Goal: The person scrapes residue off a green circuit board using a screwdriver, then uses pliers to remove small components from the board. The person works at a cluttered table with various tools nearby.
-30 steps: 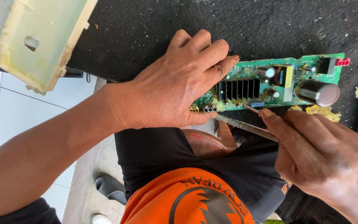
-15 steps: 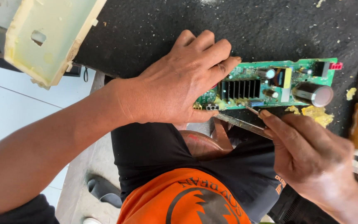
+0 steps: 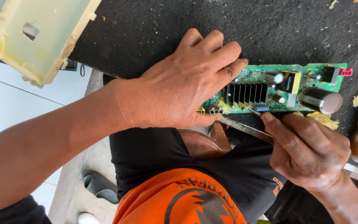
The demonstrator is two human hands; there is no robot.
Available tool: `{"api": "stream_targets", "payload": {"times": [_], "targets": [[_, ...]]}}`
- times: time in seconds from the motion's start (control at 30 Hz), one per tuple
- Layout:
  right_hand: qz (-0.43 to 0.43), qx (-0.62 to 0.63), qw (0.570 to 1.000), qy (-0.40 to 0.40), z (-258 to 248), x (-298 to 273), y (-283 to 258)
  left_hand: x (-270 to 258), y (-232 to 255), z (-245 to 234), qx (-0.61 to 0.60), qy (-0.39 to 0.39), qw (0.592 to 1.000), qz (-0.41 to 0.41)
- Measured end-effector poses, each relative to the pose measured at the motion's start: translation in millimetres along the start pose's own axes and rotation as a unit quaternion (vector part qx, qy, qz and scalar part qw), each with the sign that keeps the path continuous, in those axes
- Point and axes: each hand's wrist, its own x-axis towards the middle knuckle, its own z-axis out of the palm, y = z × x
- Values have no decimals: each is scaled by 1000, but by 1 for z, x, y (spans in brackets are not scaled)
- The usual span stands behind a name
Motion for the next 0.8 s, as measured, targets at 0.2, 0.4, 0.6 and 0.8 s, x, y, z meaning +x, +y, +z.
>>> {"api": "stream_targets", "payload": {"times": [0.2, 0.4, 0.6, 0.8], "targets": [[-10, 16, 1000, 11, -6, 14, -4, 2, 1, -3, 14, 13, 1000, 2], [-16, -6, 996, -89, -42, 45, -10, 0, -1, 0, -4, 7, 1000, 5], [7, 69, 988, -136, -51, 66, -1, -2, -1, 4, 1, -5, 1000, 6], [29, -15, 994, -101, -37, 25, -7, -2, -2, 6, -14, -9, 1000, 5]]}}
